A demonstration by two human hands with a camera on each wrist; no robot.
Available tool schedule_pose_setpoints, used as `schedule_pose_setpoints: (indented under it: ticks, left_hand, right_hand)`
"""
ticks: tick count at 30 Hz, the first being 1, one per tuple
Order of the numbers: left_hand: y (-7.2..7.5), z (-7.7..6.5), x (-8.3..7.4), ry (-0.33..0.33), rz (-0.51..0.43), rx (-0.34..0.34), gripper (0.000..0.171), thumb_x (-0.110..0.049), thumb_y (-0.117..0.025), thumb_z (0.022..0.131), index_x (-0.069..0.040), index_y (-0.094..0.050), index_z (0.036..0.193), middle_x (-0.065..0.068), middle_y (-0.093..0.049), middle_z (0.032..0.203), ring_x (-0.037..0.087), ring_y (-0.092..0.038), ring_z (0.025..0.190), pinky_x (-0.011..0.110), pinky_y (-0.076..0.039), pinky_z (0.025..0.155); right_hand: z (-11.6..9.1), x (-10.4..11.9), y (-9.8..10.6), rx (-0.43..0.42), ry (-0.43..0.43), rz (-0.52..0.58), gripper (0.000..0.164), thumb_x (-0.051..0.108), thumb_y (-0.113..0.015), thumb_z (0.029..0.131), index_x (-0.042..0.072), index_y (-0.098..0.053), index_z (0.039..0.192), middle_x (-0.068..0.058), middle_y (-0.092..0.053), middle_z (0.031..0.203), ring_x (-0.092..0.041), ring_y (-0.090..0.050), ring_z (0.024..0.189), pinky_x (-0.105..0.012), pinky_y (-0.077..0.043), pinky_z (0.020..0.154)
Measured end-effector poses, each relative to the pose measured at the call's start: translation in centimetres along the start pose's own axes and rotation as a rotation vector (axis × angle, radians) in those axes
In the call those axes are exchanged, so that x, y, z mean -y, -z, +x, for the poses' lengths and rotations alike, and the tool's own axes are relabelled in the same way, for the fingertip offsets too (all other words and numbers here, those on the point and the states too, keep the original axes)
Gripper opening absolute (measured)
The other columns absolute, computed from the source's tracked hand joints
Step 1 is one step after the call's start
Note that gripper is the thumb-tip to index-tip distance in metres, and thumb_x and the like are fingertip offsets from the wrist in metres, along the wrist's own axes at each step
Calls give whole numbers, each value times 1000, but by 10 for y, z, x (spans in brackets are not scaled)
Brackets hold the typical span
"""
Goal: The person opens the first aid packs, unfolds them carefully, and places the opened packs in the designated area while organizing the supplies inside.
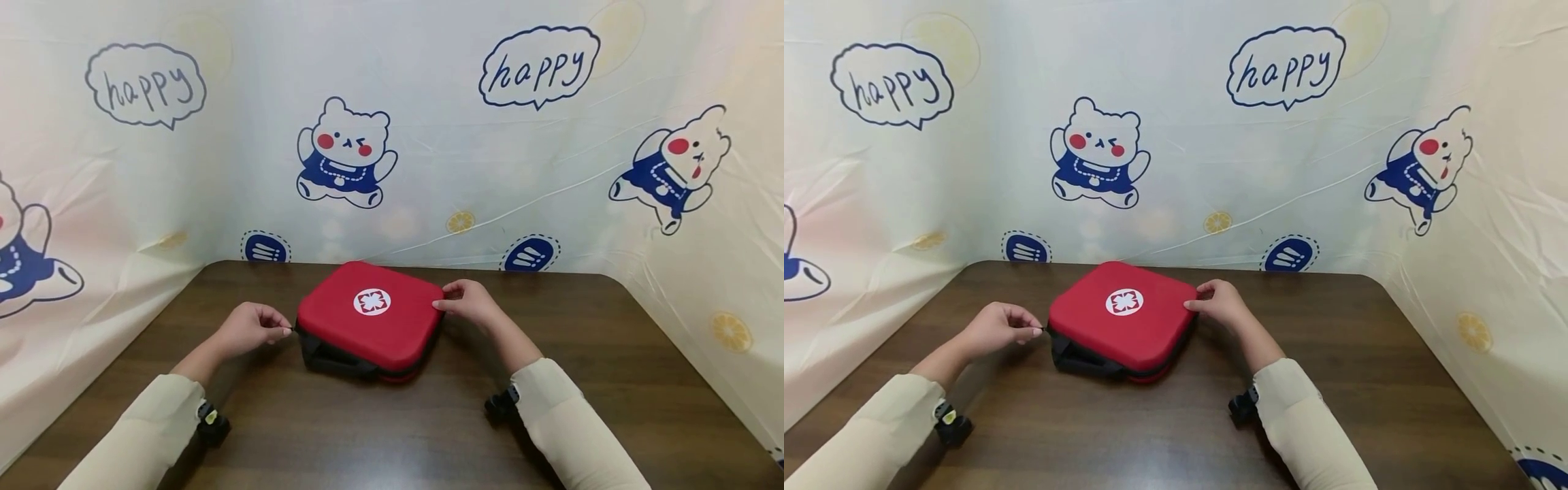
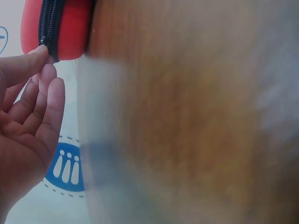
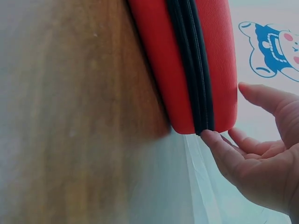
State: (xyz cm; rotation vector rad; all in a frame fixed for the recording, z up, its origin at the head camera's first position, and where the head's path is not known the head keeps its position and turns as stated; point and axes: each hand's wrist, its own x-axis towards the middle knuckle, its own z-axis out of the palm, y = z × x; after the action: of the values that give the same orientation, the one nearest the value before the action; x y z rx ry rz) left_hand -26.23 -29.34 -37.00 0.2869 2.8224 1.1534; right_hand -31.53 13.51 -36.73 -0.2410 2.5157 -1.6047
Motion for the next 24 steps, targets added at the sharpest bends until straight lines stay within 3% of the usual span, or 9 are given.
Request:
schedule_pose_setpoints:
  ticks: [6,10,16,24]
  left_hand:
    - [-8,-8,-4,-65,-16,1,7,-12,-77,83,-6,-74,86,2,-66,73,21,-59,67,32,-53,59]
    - [-12,-14,-9,-75,-28,18,6,-11,-77,83,-6,-74,85,2,-66,73,20,-59,66,32,-53,58]
    - [-14,-18,-14,-88,-40,51,7,-11,-77,83,-5,-74,84,4,-66,73,20,-60,66,33,-54,59]
    - [-11,-11,-9,-75,-28,19,6,-11,-77,83,-6,-74,84,5,-68,74,20,-60,65,34,-55,60]
  right_hand:
    - [-8,-4,-1,57,-5,62,68,15,-77,84,-6,-44,140,-25,-50,136,-35,-58,116,-42,-54,88]
    - [-11,-3,-4,60,-14,34,79,20,-80,81,-2,-39,144,-23,-46,142,-36,-55,120,-41,-55,87]
    - [-13,0,-7,68,-51,46,81,15,-78,82,-1,-34,148,-24,-40,147,-36,-55,117,-43,-55,85]
    - [-13,6,-6,63,-82,16,81,12,-78,82,2,-34,149,-22,-39,148,-36,-53,119,-43,-55,87]
